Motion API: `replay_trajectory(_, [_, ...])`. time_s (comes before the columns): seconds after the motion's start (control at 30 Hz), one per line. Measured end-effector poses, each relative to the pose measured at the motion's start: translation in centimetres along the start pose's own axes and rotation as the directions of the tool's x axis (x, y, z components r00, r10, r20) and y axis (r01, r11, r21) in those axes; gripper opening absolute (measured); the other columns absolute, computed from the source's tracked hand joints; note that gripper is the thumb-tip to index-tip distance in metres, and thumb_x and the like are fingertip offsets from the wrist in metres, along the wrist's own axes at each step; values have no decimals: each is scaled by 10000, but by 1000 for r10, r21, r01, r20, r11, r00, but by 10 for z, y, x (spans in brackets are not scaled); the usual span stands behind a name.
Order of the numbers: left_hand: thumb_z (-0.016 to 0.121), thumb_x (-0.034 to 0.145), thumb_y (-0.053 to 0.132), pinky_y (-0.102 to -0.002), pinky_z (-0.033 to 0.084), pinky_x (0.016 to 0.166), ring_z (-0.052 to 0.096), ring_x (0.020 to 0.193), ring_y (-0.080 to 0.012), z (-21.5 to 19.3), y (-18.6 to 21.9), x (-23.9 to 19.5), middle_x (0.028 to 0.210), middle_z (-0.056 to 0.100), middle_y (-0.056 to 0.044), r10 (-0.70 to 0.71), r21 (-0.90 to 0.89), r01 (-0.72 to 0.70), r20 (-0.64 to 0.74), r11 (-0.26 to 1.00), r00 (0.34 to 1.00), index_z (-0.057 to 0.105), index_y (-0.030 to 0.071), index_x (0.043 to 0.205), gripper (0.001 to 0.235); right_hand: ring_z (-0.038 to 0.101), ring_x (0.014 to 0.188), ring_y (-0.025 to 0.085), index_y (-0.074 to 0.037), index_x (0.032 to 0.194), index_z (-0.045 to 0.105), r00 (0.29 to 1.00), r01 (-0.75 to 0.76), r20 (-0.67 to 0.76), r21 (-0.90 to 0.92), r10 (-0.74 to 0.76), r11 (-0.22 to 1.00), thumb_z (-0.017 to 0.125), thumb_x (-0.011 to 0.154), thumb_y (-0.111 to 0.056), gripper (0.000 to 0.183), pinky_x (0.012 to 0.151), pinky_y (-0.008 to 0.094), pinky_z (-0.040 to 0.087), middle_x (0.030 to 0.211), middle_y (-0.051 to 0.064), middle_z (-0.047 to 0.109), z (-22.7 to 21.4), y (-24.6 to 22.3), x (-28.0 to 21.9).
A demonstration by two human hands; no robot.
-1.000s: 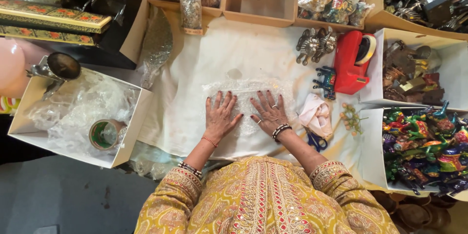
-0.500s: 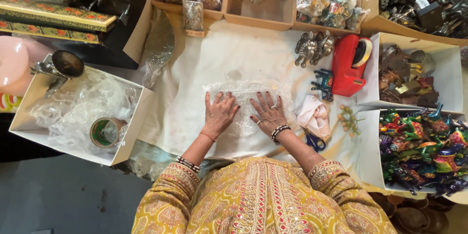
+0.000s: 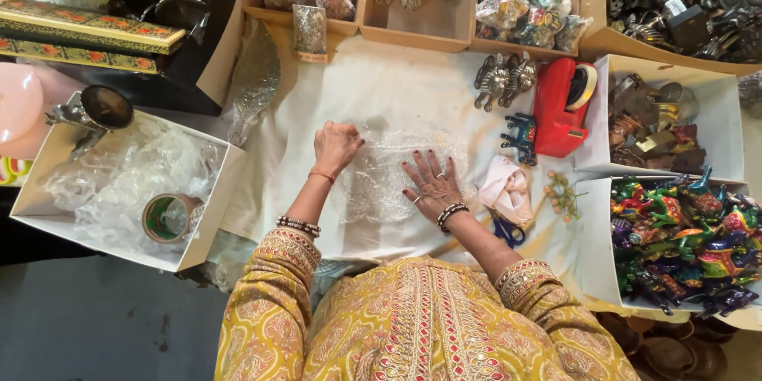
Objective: The person wipes a small blue animal figurine with a cloth and then wraps a silver-colored elephant figurine in bubble wrap and foil on a white table surface surrounded by various decorative items.
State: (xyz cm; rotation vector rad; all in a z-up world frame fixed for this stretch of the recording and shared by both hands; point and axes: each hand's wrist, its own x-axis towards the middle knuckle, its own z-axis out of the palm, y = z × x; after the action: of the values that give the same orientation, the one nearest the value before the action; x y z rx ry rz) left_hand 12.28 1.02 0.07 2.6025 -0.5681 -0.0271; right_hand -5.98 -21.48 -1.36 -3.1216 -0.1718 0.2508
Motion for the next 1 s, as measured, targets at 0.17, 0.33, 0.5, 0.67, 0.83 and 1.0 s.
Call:
replay_trajectory(0.17, [772,823,330,-412,539,711,717,825,-259,-13,-10,16,850,751,-24,-265,-285,280,88,917,960,773,205,889,141,63,1566,304,-317,1598,255,999,12,-47,35,-10,999,392,998,-591,673,1204,661,26,1705,33,128,2,1,-2])
replay_trajectory(0.33, [662,940,195,-446,510,950,661,1112,-282,-13,15,3,1098,723,-78,-89,-68,72,-276,995,957,720,153,1085,162,85,1566,307,-312,1590,292,997,20,-69,56,-16,998,433,997,-572,662,1206,666,37,1701,38,153,-1,1,-3])
replay_trajectory(0.5, [554,980,400,-646,187,1215,296,1529,-343,23,73,-49,1603,389,-184,469,183,-464,15,867,883,441,125,1517,614,68,1550,318,-312,1593,246,1000,6,-11,14,-6,1000,376,977,-612,697,1194,651,26,1695,44,123,0,1,4])
replay_trajectory(0.67, [401,1016,569,-636,32,1234,115,1573,-290,58,55,-78,1690,219,-96,412,224,-431,129,874,902,330,231,1596,676,69,1554,312,-260,1618,227,1000,-7,-15,-48,6,999,354,986,-632,745,1202,651,26,1699,51,115,6,2,5])
replay_trajectory(0.83, [383,969,699,-689,-69,1191,-17,1576,-302,46,43,-86,1725,107,-69,377,261,-371,32,891,926,266,304,1633,781,90,1568,314,-299,1592,270,1000,-22,-20,-15,22,1000,386,987,-613,692,1207,649,33,1700,51,143,0,4,0])
replay_trajectory(1.0, [480,873,772,-762,-66,1159,-29,1585,-355,36,43,-91,1727,102,-73,269,197,-275,60,941,961,292,344,1616,878,160,1559,316,-274,1559,374,969,-135,-191,121,156,983,489,975,-551,657,1216,639,57,1679,86,241,2,15,-9])
